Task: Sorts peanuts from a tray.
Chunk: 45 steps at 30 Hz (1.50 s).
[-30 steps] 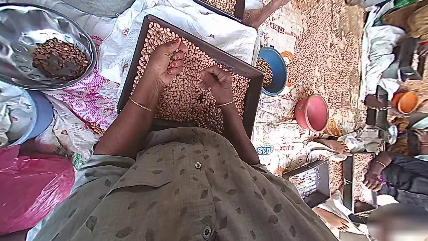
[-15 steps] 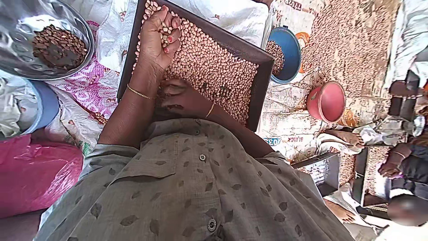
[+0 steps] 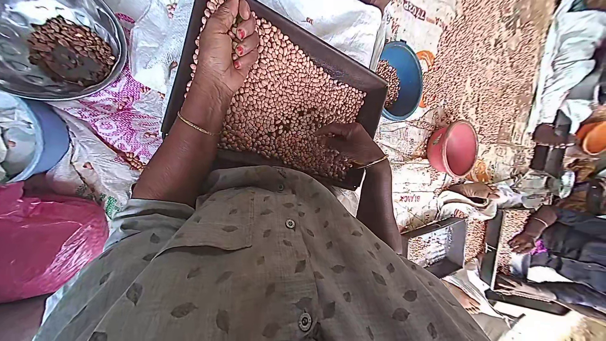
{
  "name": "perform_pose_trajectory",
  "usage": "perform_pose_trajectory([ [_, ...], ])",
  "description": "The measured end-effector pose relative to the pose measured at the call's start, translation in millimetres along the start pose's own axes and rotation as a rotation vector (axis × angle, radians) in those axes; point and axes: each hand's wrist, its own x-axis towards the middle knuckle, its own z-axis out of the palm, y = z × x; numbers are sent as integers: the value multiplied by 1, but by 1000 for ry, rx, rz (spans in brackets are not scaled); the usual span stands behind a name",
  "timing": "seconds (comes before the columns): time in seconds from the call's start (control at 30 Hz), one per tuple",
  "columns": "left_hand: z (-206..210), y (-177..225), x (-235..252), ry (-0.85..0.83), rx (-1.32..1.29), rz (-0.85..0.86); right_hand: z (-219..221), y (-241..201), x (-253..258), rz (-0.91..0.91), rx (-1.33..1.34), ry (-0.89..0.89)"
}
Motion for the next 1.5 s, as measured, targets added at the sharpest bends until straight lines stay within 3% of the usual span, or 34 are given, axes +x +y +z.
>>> perform_pose_trajectory([
  [0.17,-1,-1,0,15,36,7,39,-19,26,-186,-8,18],
  [0.27,0,0,-1,39,58,0,60,-25,52,-255,-85,149],
  [0.47,0,-1,0,17,85,-15,91,-41,83,-142,-519,260],
  [0.6,-3,-2,-1,-3,97,-2,103,-48,79,-144,-634,311],
  [0.77,-7,-5,2,-22,82,-4,101,-63,75,-61,-724,216],
  [0.87,-5,-3,1,11,46,-1,80,-91,79,152,-751,30],
  [0.97,-3,-2,0,28,37,-11,60,-122,83,171,-764,-79],
  [1.03,-2,-3,1,35,50,-19,55,-139,83,-33,-658,44],
  [1.13,-1,-2,-1,130,67,9,57,-166,95,-534,-262,357],
  [1.2,1,-1,-4,148,73,22,57,-187,108,-703,-12,505],
  [1.27,-3,-2,0,109,47,24,55,-191,118,-752,115,608],
  [1.33,-11,-4,6,57,-7,38,59,-173,116,-676,173,519],
  [1.43,-8,3,4,-5,-35,52,81,-131,101,-549,179,186],
  [1.5,-7,6,3,-7,-16,55,104,-102,91,-565,36,-33],
])
